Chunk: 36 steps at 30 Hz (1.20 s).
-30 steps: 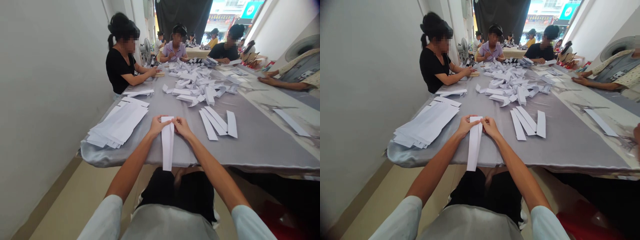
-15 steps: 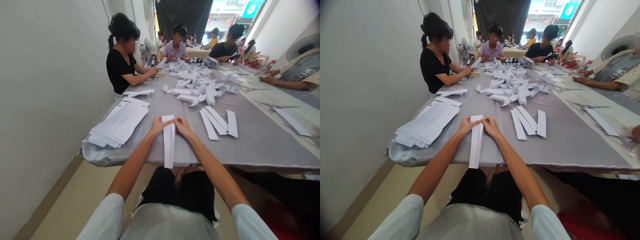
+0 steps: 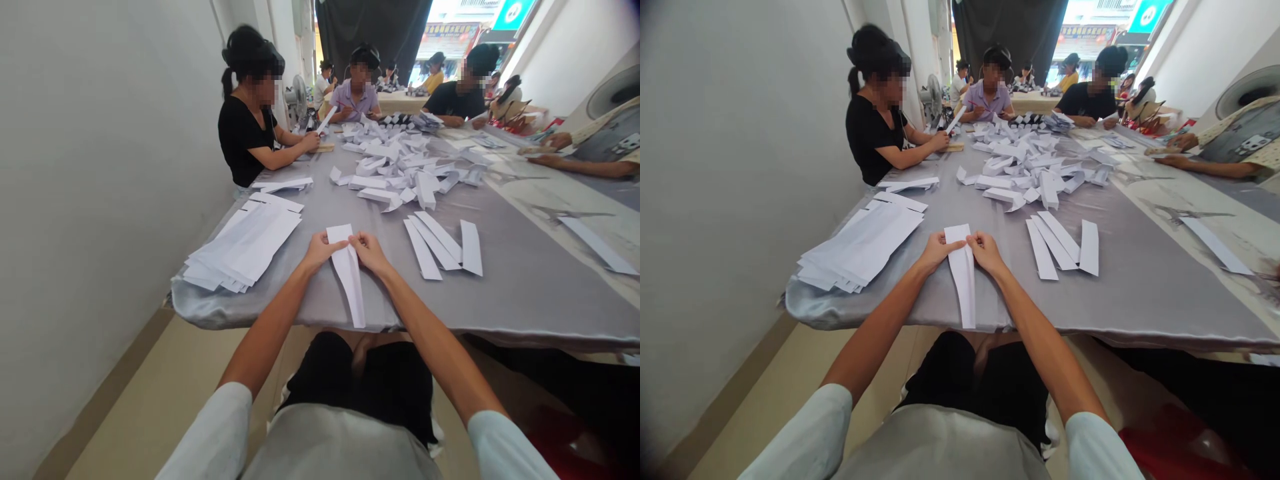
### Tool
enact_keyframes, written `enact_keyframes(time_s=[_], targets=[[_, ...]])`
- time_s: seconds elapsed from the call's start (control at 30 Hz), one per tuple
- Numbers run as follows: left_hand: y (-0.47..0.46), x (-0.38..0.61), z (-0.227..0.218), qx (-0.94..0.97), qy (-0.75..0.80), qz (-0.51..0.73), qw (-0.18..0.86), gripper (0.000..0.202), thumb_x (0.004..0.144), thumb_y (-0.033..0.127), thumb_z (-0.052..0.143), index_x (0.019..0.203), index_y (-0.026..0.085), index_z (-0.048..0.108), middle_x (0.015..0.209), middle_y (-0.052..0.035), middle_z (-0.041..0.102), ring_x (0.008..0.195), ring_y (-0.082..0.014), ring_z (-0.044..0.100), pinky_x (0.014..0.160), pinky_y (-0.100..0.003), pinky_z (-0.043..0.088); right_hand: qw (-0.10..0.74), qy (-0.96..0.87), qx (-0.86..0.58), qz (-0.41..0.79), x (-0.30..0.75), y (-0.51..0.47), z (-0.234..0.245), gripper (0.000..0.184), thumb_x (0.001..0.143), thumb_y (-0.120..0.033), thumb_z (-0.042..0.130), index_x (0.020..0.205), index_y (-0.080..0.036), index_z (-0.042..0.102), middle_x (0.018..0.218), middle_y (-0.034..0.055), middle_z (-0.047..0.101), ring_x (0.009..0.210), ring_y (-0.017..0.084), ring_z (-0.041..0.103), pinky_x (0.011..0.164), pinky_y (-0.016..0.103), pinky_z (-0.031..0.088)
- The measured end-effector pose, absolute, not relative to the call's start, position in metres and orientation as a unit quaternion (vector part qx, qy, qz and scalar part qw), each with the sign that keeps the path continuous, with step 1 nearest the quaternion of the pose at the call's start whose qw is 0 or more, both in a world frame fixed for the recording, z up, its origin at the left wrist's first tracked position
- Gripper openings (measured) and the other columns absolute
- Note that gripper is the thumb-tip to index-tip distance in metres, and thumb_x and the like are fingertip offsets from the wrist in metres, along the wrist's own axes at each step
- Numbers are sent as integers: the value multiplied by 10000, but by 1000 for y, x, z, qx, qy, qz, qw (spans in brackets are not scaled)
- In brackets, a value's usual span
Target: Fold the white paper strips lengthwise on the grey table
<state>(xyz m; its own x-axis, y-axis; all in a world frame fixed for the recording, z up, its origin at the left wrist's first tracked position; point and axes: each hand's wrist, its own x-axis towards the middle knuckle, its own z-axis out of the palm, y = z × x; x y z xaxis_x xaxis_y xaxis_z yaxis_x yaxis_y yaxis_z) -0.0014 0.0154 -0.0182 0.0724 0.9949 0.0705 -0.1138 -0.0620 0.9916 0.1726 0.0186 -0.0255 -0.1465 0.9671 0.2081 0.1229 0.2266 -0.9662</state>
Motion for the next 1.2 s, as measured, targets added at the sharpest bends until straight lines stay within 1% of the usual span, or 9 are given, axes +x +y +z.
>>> enact_keyframes(time_s=[0.1, 0.27, 0.37, 0.5, 0.7, 0.83, 0.9, 1.1, 1.2], targets=[[16, -2, -20, 521, 432, 517, 524, 621, 562, 411, 995, 1048, 93, 776, 1084, -170, 808, 918, -297, 783, 843, -407, 635, 485, -610, -442, 445, 172, 19, -25, 463, 853, -645, 693, 735, -238, 507, 610, -24, 537, 486, 111, 454, 399, 219, 336], [13, 0, -16, 507, 439, 539, 510, 624, 586, 429, 988, 1064, 91, 773, 1055, -172, 810, 889, -298, 784, 806, -405, 643, 447, -578, -450, 514, 171, 16, -24, 441, 884, -640, 676, 766, -259, 486, 517, -58, 465, 403, 118, 385, 354, 236, 276], [12, 1, -14, 495, 443, 547, 510, 624, 576, 426, 993, 1054, 91, 772, 1044, -170, 812, 876, -293, 784, 805, -403, 645, 449, -592, -453, 492, 171, 17, -25, 438, 892, -616, 681, 744, -256, 479, 528, -54, 460, 444, 123, 405, 376, 229, 297], [12, 1, -14, 501, 436, 533, 523, 647, 554, 432, 1003, 1048, 83, 773, 1022, -175, 813, 849, -295, 787, 799, -405, 646, 469, -604, -459, 452, 171, 18, -25, 424, 900, -580, 672, 719, -244, 487, 566, -36, 494, 507, 125, 438, 404, 217, 327], [15, -1, -18, 489, 429, 567, 506, 708, 573, 451, 994, 1134, 95, 750, 1036, -169, 812, 830, -285, 787, 764, -393, 646, 450, -586, -432, 516, 169, 14, -22, 424, 911, -591, 664, 738, -257, 470, 511, -44, 480, 415, 127, 433, 364, 231, 284], [17, -2, -18, 484, 424, 562, 521, 709, 554, 432, 1003, 1116, 87, 743, 1039, -171, 811, 819, -274, 785, 785, -390, 641, 478, -625, -427, 446, 169, 13, -20, 420, 907, -556, 671, 704, -237, 487, 599, -30, 506, 498, 114, 445, 426, 220, 342], [17, -2, -18, 483, 418, 553, 535, 715, 540, 422, 1008, 1111, 85, 739, 1040, -172, 811, 829, -275, 785, 798, -391, 641, 484, -630, -435, 424, 170, 14, -20, 430, 908, -555, 666, 688, -233, 486, 613, -27, 496, 529, 113, 436, 440, 215, 344], [16, -3, -18, 489, 424, 557, 520, 709, 555, 431, 1004, 1123, 101, 737, 1014, -161, 814, 801, -273, 783, 768, -392, 645, 443, -584, -428, 529, 168, 15, -23, 424, 929, -612, 628, 752, -257, 478, 509, -56, 458, 410, 121, 423, 363, 224, 302], [17, -4, -18, 481, 429, 564, 516, 721, 557, 436, 1002, 1138, 100, 738, 993, -156, 815, 780, -272, 781, 755, -397, 645, 429, -593, -418, 538, 167, 15, -24, 446, 926, -638, 624, 744, -254, 487, 498, -50, 474, 389, 118, 434, 344, 221, 287]])
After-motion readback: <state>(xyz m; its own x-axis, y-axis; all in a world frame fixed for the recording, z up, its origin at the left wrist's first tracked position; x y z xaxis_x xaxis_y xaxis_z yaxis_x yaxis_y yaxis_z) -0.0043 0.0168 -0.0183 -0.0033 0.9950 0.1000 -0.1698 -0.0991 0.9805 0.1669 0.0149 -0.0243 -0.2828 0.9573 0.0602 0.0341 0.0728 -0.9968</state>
